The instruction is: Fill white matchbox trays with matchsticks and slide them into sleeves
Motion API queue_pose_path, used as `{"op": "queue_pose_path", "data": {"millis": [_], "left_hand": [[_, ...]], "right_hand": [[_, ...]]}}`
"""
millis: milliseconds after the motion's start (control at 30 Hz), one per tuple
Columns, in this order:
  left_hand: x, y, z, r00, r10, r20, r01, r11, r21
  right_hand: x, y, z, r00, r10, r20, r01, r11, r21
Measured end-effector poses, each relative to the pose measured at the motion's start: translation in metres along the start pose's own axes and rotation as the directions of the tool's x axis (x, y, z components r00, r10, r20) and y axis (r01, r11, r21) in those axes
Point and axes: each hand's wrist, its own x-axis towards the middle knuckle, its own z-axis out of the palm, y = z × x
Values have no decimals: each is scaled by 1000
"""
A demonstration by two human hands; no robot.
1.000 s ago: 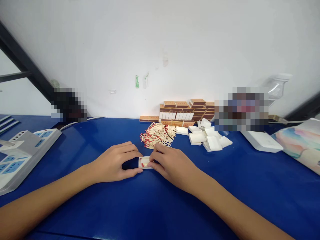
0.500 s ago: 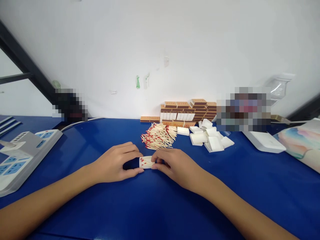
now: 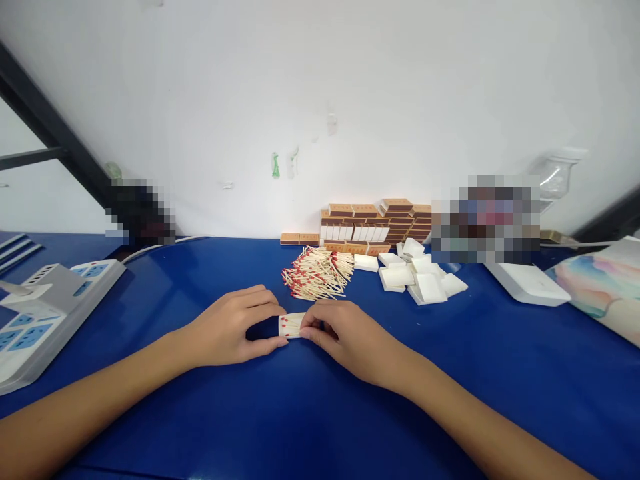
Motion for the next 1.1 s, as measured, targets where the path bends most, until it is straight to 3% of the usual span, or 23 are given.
{"op": "queue_pose_path", "data": {"millis": [267, 500, 567, 667, 733, 800, 933, 1100], "left_hand": [[0, 1, 1, 1000, 10, 0, -10, 1000, 2], [0, 0, 1, 1000, 7, 2, -7, 1000, -4], [0, 0, 2, 1000, 8, -5, -8, 1000, 7], [-1, -1, 2, 1000, 23, -15, -23, 999, 24], [-1, -1, 1, 999, 34, -18, -34, 999, 29], [-1, -1, 0, 999, 42, -25, -41, 999, 35], [-1, -1, 0, 997, 57, -43, -54, 997, 50], [0, 0, 0, 999, 43, -24, -42, 998, 42]], "right_hand": [[-1, 1, 7, 998, 15, -64, -16, 1000, -16], [-1, 3, 2, 989, -64, -136, 50, 993, -105], [0, 11, -4, 967, -65, -246, 28, 988, -151], [2, 29, -17, 886, -41, -462, -77, 969, -233], [2, 41, -27, 842, -14, -539, -164, 945, -282], [1, 50, -34, 839, 21, -544, -226, 922, -313], [1, 57, -37, 880, 110, -461, -284, 902, -326], [12, 60, -27, 864, 216, -454, -398, 846, -355]]}}
